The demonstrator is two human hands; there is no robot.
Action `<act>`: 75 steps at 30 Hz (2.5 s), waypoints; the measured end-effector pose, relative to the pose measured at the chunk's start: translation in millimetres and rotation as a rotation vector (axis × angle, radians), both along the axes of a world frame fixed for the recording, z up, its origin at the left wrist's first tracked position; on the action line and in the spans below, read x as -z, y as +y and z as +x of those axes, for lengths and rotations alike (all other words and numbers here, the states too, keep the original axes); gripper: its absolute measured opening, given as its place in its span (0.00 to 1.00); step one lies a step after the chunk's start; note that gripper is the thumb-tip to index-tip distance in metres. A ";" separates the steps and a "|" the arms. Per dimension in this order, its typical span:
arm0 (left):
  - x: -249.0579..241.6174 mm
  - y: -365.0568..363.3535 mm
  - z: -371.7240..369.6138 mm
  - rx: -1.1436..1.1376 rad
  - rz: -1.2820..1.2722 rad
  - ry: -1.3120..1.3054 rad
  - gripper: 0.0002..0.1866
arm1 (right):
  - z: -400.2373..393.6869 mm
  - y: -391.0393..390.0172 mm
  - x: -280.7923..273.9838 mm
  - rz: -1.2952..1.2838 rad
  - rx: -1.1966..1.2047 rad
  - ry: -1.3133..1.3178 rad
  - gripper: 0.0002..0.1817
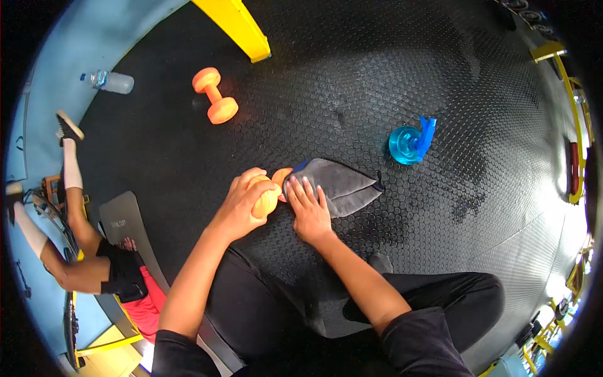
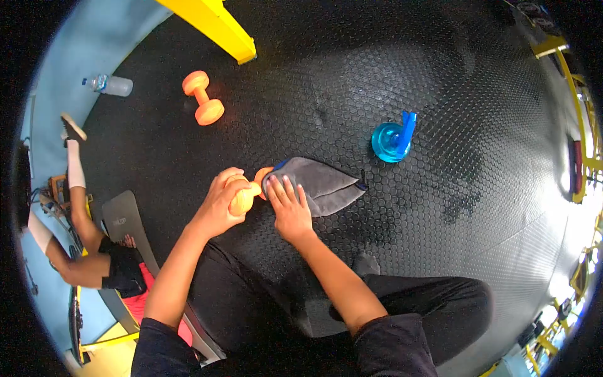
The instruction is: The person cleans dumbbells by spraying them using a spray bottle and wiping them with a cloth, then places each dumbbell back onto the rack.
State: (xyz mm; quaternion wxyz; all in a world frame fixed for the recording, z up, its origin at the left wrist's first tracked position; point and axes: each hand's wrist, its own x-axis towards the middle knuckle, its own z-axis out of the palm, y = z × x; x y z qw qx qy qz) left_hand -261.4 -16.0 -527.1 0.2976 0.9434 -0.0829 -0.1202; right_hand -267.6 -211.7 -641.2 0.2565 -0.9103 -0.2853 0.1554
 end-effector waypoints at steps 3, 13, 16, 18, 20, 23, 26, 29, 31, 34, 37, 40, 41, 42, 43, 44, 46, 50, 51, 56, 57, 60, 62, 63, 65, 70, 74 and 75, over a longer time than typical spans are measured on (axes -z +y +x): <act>6.5 4.4 -4.9 0.037 -0.021 -0.034 0.37 | 41.1 5.9 -8.4 -0.049 -0.162 -0.046 0.41; 7.0 3.1 -5.3 0.021 -0.015 -0.008 0.37 | 43.1 4.8 10.6 0.287 -0.173 0.029 0.41; 4.0 -2.3 -3.7 -0.010 -0.027 0.002 0.38 | -8.0 16.7 -1.9 -0.066 -0.013 0.045 0.38; 1.8 -5.4 -1.2 -0.037 -0.026 -0.012 0.38 | -44.2 26.2 2.4 0.094 0.195 0.134 0.37; 1.7 -8.4 -4.1 -0.095 -0.054 0.005 0.38 | -55.0 33.0 2.9 0.183 0.278 0.182 0.37; 5.8 -6.4 -4.4 -0.116 -0.071 -0.001 0.39 | -52.8 32.9 -1.2 0.159 0.325 0.159 0.35; 8.7 0.5 -6.9 -0.048 -0.073 -0.031 0.38 | -25.9 21.6 1.8 0.015 0.139 0.075 0.34; 8.6 1.7 -9.9 -0.008 -0.077 -0.013 0.38 | 21.6 5.7 12.8 0.179 -0.062 -0.014 0.34; 13.6 2.8 -15.3 0.049 -0.073 -0.027 0.38 | 57.8 2.9 16.4 0.236 -0.267 0.071 0.35; 16.5 -1.1 -13.0 0.134 -0.018 -0.103 0.37 | 92.6 11.8 0.7 0.155 -0.445 0.268 0.36; 6.7 -3.1 -8.6 0.031 -0.015 -0.035 0.37 | 57.9 7.5 21.8 0.353 -0.220 0.052 0.38; 3.5 -10.0 -6.0 0.010 -0.027 -0.038 0.37 | 1.5 -4.9 -8.1 0.136 -0.084 0.032 0.41; 2.8 -12.6 -2.3 -0.054 -0.035 -0.031 0.38 | -19.1 -5.7 -1.6 0.232 0.011 0.075 0.42; 3.1 -15.2 0.4 -0.117 -0.045 -0.021 0.38 | -33.8 -5.4 7.2 0.327 0.106 0.119 0.43; 4.3 -16.7 2.5 -0.115 -0.047 -0.023 0.38 | -36.5 -4.6 5.0 0.325 0.109 0.117 0.43; 6.0 -17.0 4.2 -0.163 -0.089 -0.023 0.38 | -39.7 -3.4 3.4 0.424 0.283 0.159 0.43; 8.3 -15.6 4.1 -0.211 -0.121 -0.017 0.39 | -42.9 0.0 0.8 0.477 0.518 0.135 0.41; 9.5 -26.3 3.8 -0.309 -0.100 -0.012 0.40 | -43.5 19.4 7.9 0.342 0.391 0.175 0.41; 8.5 -27.0 4.6 -0.318 -0.079 -0.001 0.41 | -42.7 21.1 12.1 0.177 0.347 0.106 0.40; 9.8 -22.9 3.6 -0.228 -0.086 -0.022 0.41 | 19.4 19.5 -0.9 -0.044 0.119 -0.030 0.37; 9.1 -24.1 5.0 -0.252 -0.096 -0.021 0.41 | 36.1 21.5 -0.8 -0.024 0.073 0.012 0.37; 10.8 -30.8 9.0 -0.297 -0.108 -0.058 0.41 | 33.3 26.9 11.2 0.020 0.044 -0.002 0.38; 7.9 -43.4 8.9 -0.431 -0.058 -0.016 0.41 | -2.5 35.3 20.7 0.082 0.259 -0.091 0.40; 8.7 -44.9 10.9 -0.464 -0.046 -0.017 0.40 | -12.3 39.0 24.5 -0.049 0.232 -0.143 0.41; 6.5 -44.7 19.6 -0.556 -0.028 0.029 0.41 | 0.8 45.6 42.9 -0.037 0.248 -0.194 0.40; 24.9 -9.8 23.6 -0.381 0.054 -0.174 0.41 | 60.2 17.2 20.4 0.126 -0.081 -0.119 0.40; 10.2 -8.8 35.3 -0.172 -0.113 -0.063 0.41 | 104.3 -2.7 27.3 0.291 -0.380 0.062 0.44; 14.4 -8.0 35.1 -0.215 -0.159 -0.053 0.41 | 102.8 -2.8 25.8 0.292 -0.385 0.072 0.44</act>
